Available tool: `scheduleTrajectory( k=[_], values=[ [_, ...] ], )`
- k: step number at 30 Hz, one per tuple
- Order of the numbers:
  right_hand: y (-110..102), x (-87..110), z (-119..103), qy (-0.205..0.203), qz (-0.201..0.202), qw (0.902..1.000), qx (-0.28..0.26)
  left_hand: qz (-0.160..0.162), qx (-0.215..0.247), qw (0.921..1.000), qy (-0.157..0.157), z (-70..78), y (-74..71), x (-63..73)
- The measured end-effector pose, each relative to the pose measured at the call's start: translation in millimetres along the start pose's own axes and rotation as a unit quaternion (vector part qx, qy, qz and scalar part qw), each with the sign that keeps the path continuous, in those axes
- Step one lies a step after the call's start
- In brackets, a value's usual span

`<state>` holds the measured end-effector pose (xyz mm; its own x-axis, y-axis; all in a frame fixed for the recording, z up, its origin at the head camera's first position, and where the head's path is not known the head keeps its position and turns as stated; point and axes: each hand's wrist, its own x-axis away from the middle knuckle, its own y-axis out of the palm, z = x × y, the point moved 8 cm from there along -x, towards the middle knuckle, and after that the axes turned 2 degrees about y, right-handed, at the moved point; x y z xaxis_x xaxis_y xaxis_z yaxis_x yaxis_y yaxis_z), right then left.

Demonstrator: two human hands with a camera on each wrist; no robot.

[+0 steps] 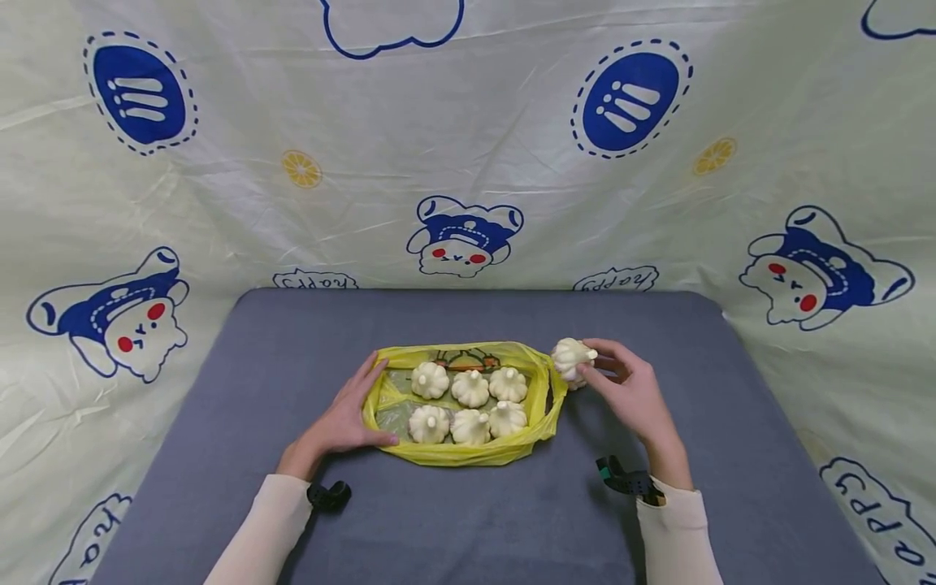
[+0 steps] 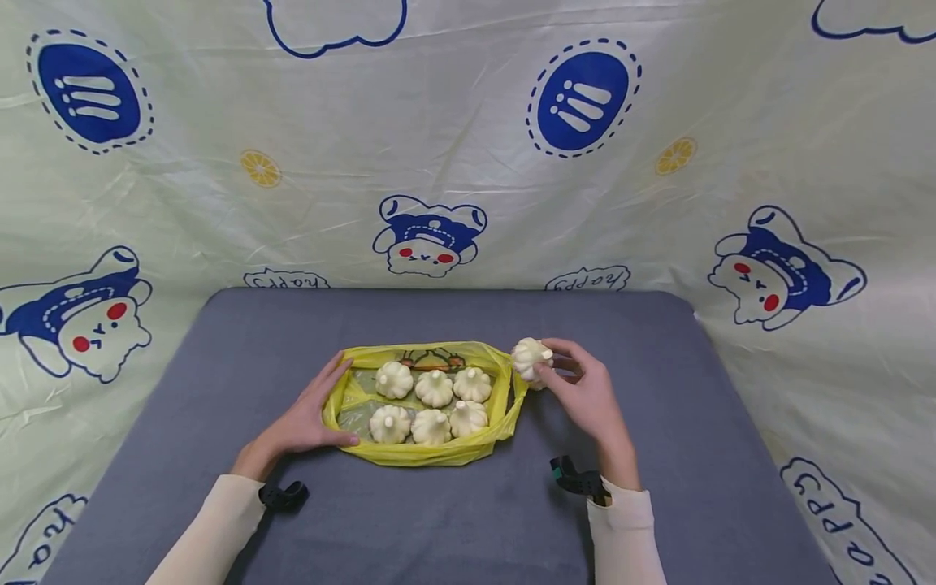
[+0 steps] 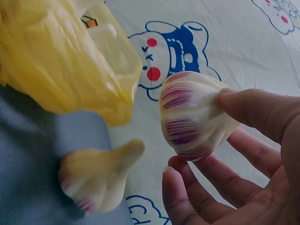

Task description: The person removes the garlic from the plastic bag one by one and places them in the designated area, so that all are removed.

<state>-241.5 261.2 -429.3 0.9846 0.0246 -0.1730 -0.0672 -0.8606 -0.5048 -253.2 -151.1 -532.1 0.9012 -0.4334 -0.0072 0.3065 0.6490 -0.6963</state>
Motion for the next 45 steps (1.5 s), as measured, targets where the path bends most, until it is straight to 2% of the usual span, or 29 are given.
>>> scheduleTrajectory(
  k=[11, 24, 30, 45],
  values=[
    [-19, -0.8, 23, 0.027, 0.031, 0.9991, -0.015, 0.001, -0.010, 0.9999, -0.003, -0.6, 0.4, 0.0],
    [-41, -1.6, 50, 0.059, 0.074, 0.9955, -0.001, 0.002, -0.008, 1.0000, -0.002, -3.3, 1.5, 1.1],
    [-44, -1.0, 61, 0.079, 0.075, 0.9940, 0.012, 0.002, -0.008, 1.0000, -0.001, -4.1, 1.7, 0.2],
    [-39, -2.3, 85, 0.097, 0.057, 0.9927, 0.043, 0.005, -0.007, 1.0000, 0.001, -2.8, 1.0, 0.2]
  ],
)
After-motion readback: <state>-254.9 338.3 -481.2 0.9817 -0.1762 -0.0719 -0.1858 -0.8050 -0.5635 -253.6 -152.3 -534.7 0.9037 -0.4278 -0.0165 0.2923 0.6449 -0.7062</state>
